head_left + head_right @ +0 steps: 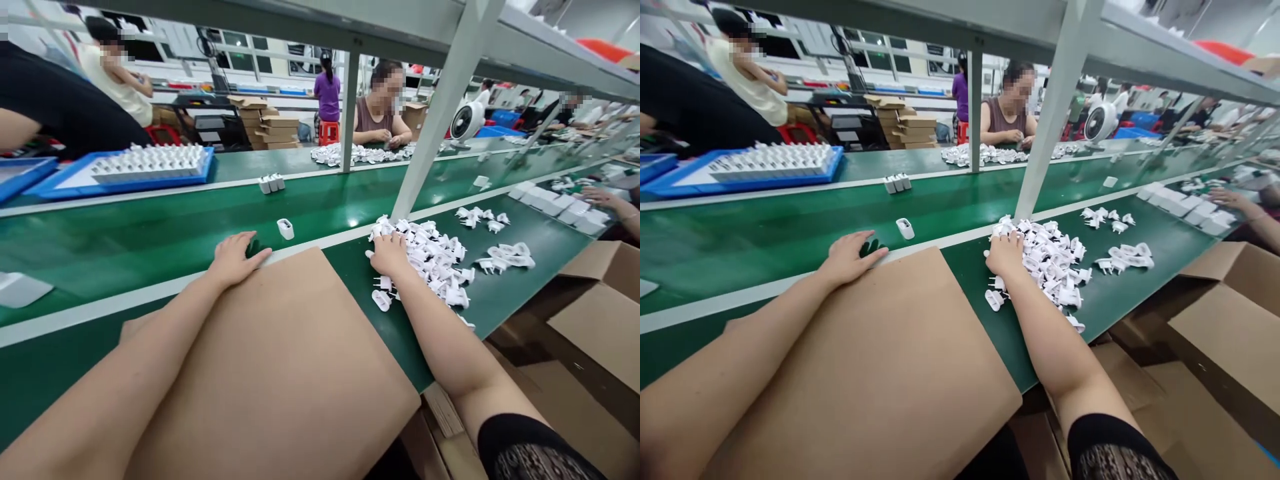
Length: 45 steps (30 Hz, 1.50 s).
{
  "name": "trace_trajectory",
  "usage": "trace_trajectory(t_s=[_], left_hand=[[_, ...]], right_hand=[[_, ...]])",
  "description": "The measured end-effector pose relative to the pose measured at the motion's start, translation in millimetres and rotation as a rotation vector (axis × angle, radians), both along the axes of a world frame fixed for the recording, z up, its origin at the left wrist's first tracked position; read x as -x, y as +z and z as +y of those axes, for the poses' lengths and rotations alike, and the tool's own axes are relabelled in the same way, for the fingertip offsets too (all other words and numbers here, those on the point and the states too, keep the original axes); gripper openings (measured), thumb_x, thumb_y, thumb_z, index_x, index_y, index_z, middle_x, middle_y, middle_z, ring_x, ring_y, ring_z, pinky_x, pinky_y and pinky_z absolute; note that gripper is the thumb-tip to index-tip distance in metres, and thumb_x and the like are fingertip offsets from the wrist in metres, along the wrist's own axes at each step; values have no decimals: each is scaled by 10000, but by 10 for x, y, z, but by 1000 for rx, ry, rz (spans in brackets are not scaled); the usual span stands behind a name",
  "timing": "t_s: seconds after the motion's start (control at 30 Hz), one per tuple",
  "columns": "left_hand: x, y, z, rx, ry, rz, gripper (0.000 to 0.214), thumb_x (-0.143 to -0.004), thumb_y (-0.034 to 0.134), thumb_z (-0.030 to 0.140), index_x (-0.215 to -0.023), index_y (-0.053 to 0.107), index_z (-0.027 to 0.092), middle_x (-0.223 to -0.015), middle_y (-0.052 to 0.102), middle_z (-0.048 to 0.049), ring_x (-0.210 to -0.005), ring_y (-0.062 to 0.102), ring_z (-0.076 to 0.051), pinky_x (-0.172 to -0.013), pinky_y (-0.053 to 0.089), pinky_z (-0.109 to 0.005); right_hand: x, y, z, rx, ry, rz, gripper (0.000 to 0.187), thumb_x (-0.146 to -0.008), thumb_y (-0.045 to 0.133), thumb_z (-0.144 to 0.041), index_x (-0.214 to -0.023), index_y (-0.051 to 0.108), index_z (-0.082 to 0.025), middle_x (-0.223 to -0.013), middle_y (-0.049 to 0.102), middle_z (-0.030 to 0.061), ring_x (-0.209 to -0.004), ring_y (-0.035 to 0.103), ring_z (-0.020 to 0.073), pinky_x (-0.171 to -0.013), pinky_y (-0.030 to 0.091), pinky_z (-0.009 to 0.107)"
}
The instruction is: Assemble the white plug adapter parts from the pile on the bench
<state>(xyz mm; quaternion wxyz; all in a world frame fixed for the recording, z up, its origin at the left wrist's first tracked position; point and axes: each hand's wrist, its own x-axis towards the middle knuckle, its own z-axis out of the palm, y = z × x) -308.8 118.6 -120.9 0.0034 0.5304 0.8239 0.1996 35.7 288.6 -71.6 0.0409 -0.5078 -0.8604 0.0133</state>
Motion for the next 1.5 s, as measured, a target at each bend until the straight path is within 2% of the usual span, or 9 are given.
trace_trajectory(t_s=[0.17, 0.4, 0.6, 0.83, 1.0, 1.1, 1.3, 1.37, 1.5], left_hand=[[-79, 163, 376, -45, 34, -110, 887, -880, 620, 498, -1610, 351, 71, -1666, 370, -193, -1555, 297, -375, -1270, 260, -486], [-223, 271, 641, -91, 133, -279, 606, -831, 715, 420, -1355, 605, 135, -1316, 686, -183, -1171, 666, -338, -987, 518, -421], [-684, 379, 139, -217, 84, -320, 468, -742, 792, 585, -1026, 661, 237, -1081, 729, -52, -922, 667, -254, -749, 478, -339], [-1309, 316, -580, -187, -129, -310, 436, -746, 790, 628, -883, 664, 234, -896, 695, -42, -815, 612, -241, -698, 443, -352], [-1356, 126, -806, -294, -221, -472, 594, -721, 818, 652, -1114, 673, 232, -1101, 701, -79, -979, 642, -278, -812, 510, -395], [-1317, 65, -840, -310, -261, -506, 441, -814, 757, 601, -1048, 704, 231, -1043, 700, -70, -970, 645, -273, -844, 506, -404], [-1296, 56, -836, -325, -286, -509, 343, -858, 726, 522, -1045, 722, 234, -1030, 711, -63, -978, 640, -265, -863, 502, -399], [-1302, 64, -836, -315, -282, -503, 352, -852, 726, 526, -1048, 723, 233, -1039, 715, -66, -990, 639, -269, -865, 505, -400], [-1310, 83, -840, -289, -257, -502, 338, -858, 703, 533, -1006, 724, 229, -1004, 717, -69, -976, 635, -271, -849, 506, -399]], right_hand=[[56, -36, 15, -21, 93, 122, 495, -836, 530, 3, -1305, 586, -142, -1241, 699, 149, -1265, 587, 309, -1248, 123, 564], [61, -57, -54, 102, 208, 385, 539, -712, 582, 33, -1207, 609, -179, -1193, 660, 130, -1028, 670, 267, -932, 514, 391], [142, -100, -51, 303, 279, 642, 425, -725, 545, 10, -1099, 634, -171, -1031, 710, 51, -843, 715, 157, -820, 586, 307], [211, -46, -439, 815, 535, 888, 408, -700, 586, -50, -1063, 728, -172, -1002, 771, 56, -903, 728, 185, -894, 591, 354], [218, -59, -695, 561, 702, 641, 484, -728, 493, 13, -1080, 766, -176, -1054, 719, 71, -976, 700, 191, -929, 555, 362], [211, -30, -734, 463, 762, 554, 445, -804, 466, -8, -1090, 767, -171, -1062, 686, 84, -1024, 675, 202, -949, 532, 370], [179, 110, -880, 329, 600, 430, 470, -918, 684, -399, -1331, 668, -175, -1066, 602, 86, -898, 614, 206, -812, 510, 354], [189, 110, -954, 289, 581, 315, 529, -827, 799, -446, -1279, 693, -194, -1033, 583, 67, -869, 607, 205, -784, 495, 343], [239, 38, -995, 290, 572, 306, 283, -736, 867, -326, -946, 725, -202, -929, 581, 27, -750, 579, 161, -717, 491, 316]])
